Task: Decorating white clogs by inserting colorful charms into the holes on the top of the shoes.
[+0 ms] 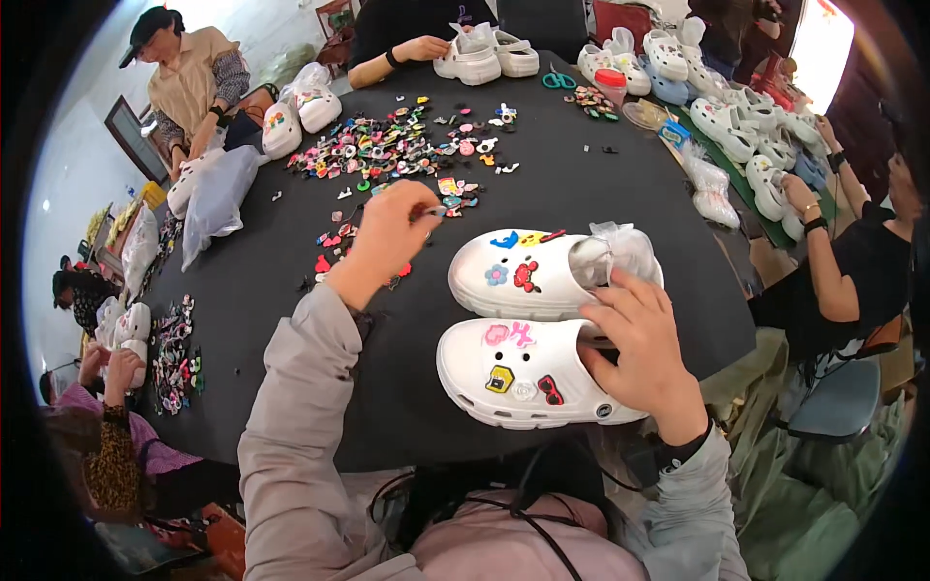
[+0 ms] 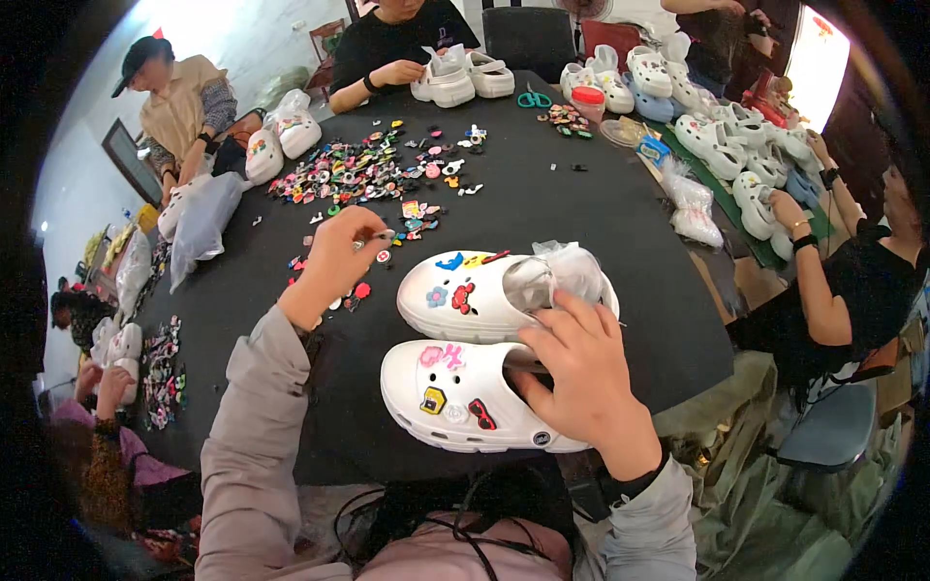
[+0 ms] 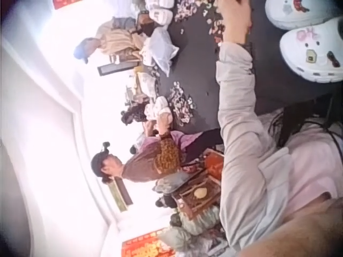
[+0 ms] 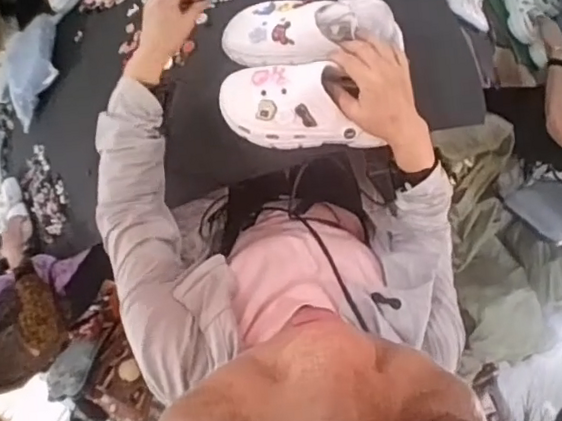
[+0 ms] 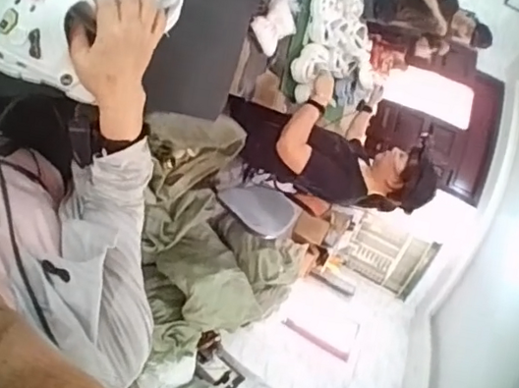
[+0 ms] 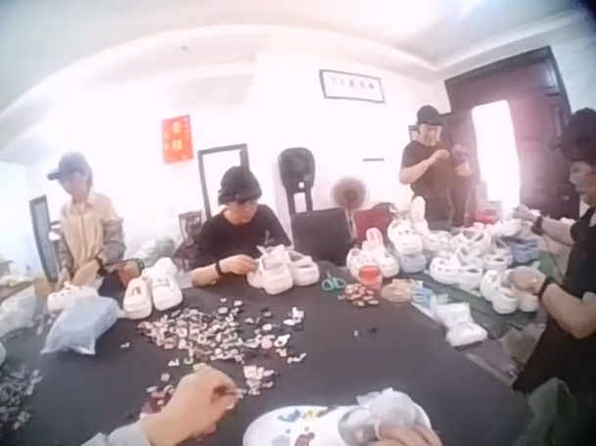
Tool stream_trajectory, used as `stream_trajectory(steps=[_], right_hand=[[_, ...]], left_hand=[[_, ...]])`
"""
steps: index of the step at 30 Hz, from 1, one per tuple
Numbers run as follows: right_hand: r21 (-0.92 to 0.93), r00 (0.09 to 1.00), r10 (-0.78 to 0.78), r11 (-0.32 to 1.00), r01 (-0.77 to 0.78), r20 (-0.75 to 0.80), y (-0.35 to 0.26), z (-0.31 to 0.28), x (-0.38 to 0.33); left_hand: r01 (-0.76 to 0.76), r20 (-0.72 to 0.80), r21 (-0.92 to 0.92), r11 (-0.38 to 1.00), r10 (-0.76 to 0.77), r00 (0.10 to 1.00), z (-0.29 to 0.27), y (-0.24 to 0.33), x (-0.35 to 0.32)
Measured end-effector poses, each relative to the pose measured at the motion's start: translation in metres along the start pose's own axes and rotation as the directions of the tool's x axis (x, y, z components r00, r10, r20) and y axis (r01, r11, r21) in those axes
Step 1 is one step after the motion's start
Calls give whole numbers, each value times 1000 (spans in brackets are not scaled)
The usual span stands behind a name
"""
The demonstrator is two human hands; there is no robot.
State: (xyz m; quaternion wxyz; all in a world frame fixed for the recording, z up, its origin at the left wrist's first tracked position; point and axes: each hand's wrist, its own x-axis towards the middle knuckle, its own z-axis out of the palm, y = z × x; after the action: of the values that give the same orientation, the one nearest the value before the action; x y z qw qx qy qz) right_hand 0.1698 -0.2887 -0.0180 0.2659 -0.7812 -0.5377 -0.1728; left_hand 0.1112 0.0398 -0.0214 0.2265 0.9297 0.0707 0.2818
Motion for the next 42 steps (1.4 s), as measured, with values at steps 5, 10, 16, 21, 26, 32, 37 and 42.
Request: stream_trajectory(steps=[5, 10, 16, 21, 26, 32, 37, 42], right_hand=[[-1, 1000, -10, 1000, 10, -28, 0, 1, -1], [24, 999, -1, 1000, 2, -46, 2, 2, -4], [26, 999, -4, 1000, 5, -41, 3, 3, -5], [23, 999, 1, 1000, 0, -37, 1, 2, -6], [9, 999, 6, 1000, -5, -38, 1, 2, -7], [-6, 999, -3, 1000, 2, -35, 0, 2, -7], [-10, 1000, -10, 1000, 10, -28, -2, 1, -4], [-21, 1000, 8, 1000, -8, -9, -4, 0, -4]], left_hand=[[-132, 112, -231, 964, 161, 981, 4, 61, -6], [-214, 163, -246, 945, 258, 952, -2, 86, -15], [-189, 51, -270, 944, 210, 976, -25, 113, -81], [-260, -34, -241, 935, 259, 965, -6, 118, -112], [-328, -47, -164, 930, 325, 945, -3, 118, -117], [-511, -19, 45, 859, 512, 859, -6, 118, -113], [-548, 93, 179, 817, 540, 836, -15, 120, -112], [-524, 226, 309, 794, 474, 851, -24, 132, -123]])
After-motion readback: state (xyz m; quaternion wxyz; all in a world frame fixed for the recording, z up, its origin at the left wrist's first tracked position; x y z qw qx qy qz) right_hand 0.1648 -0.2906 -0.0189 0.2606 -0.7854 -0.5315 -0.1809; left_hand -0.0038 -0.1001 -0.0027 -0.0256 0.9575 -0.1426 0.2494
